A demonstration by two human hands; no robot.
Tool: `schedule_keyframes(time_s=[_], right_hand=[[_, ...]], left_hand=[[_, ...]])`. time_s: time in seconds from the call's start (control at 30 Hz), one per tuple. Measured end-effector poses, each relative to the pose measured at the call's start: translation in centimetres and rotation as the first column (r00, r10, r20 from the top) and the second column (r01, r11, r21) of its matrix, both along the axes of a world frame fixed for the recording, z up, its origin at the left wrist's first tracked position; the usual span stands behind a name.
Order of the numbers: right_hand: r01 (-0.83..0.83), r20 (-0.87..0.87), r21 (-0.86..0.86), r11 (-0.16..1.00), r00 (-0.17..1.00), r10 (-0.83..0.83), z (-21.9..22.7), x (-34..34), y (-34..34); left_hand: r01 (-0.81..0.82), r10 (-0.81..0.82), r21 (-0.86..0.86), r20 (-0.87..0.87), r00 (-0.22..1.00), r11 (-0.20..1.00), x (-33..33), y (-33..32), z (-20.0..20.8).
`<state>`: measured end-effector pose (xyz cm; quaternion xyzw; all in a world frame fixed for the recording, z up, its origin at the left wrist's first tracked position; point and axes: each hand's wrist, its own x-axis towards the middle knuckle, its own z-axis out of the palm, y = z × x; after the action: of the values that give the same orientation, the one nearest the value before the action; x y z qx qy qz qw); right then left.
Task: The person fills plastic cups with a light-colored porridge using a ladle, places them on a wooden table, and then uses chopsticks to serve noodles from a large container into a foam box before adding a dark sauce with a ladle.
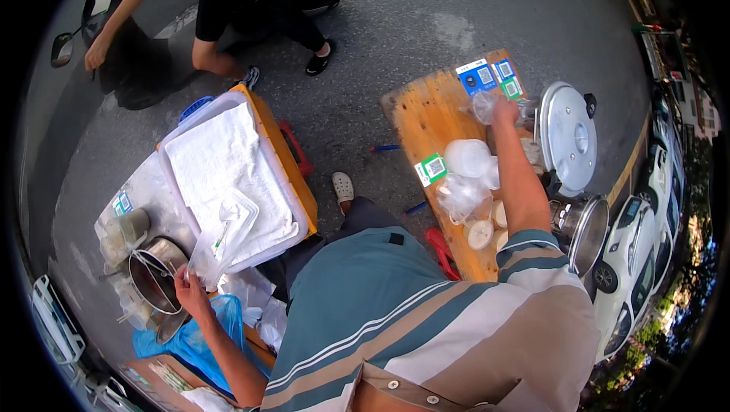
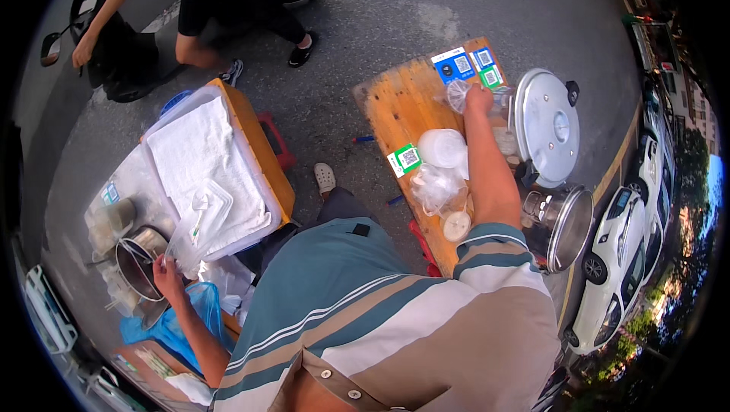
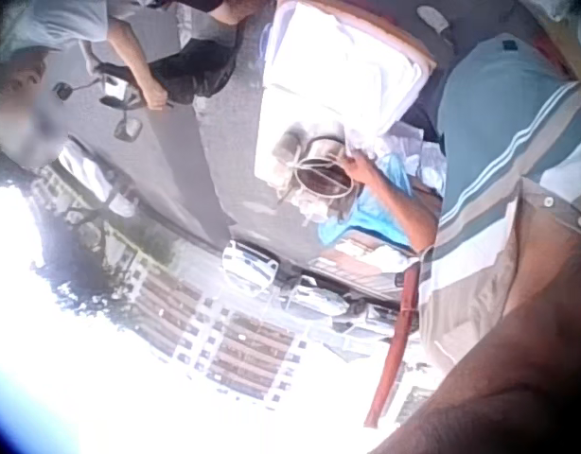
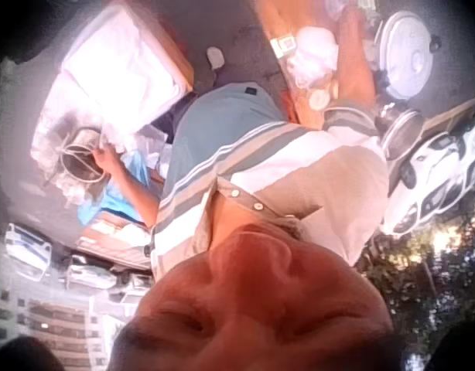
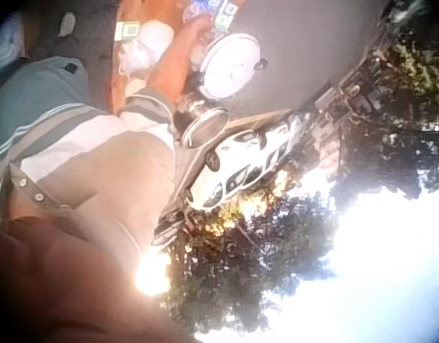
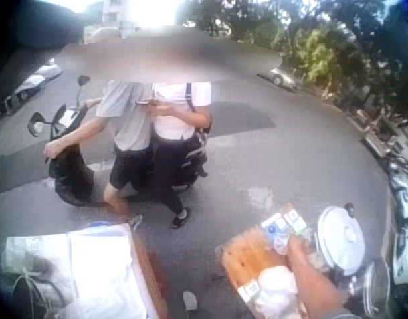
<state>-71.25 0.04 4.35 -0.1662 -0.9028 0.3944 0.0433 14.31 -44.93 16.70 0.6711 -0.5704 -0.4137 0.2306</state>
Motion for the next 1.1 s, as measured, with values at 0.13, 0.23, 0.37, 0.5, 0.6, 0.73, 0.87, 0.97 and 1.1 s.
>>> schedule_keyframes(time_s=[0.13,0.23,0.37,0.5,0.6,0.73,0.87,0.97,1.1], right_hand=[[-0.101,-0.075,0.052,0.994,0.992,0.104,-0.5,-1.8,4.0],[-0.091,-0.092,0.038,0.995,0.991,0.094,0.3,-0.8,2.9],[-0.305,-0.062,0.042,0.951,0.95,0.307,3.0,2.5,-0.5],[-0.592,-0.064,0.091,0.801,0.799,0.598,6.5,6.2,-4.1],[-0.728,-0.067,-0.041,0.684,0.685,0.725,11.3,13.8,-10.2],[-0.825,-0.082,-0.388,0.411,0.475,0.876,19.6,24.8,-17.4],[-0.806,-0.077,-0.551,0.215,0.306,0.949,28.1,36.3,-25.1],[-0.732,-0.14,-0.681,0.0,0.13,0.982,32.0,43.9,-29.8],[-0.55,-0.236,-0.799,-0.241,-0.081,0.968,33.4,52.6,-34.6]], left_hand=[[0.033,-0.042,-0.104,-0.09,0.995,0.994,-2.9,0.2,0.9],[-0.016,0.002,-0.085,-0.165,0.986,0.996,-2.4,1.2,1.0],[0.013,-0.029,-0.083,-0.197,0.98,0.996,-2.0,2.2,1.1],[0.007,-0.031,-0.082,-0.299,0.954,0.997,-3.3,2.2,1.6],[-0.026,0.007,-0.047,-0.368,0.93,0.999,-3.7,2.5,2.7],[-0.055,0.034,-0.024,-0.52,0.853,0.998,-3.6,2.7,2.3],[0.009,-0.003,0.007,-0.616,0.788,1.0,-3.2,2.8,2.0],[0.037,-0.005,0.034,-0.66,0.751,0.999,-3.3,3.5,1.8],[0.073,-0.021,0.044,-0.703,0.71,0.996,-3.3,3.6,1.1]])
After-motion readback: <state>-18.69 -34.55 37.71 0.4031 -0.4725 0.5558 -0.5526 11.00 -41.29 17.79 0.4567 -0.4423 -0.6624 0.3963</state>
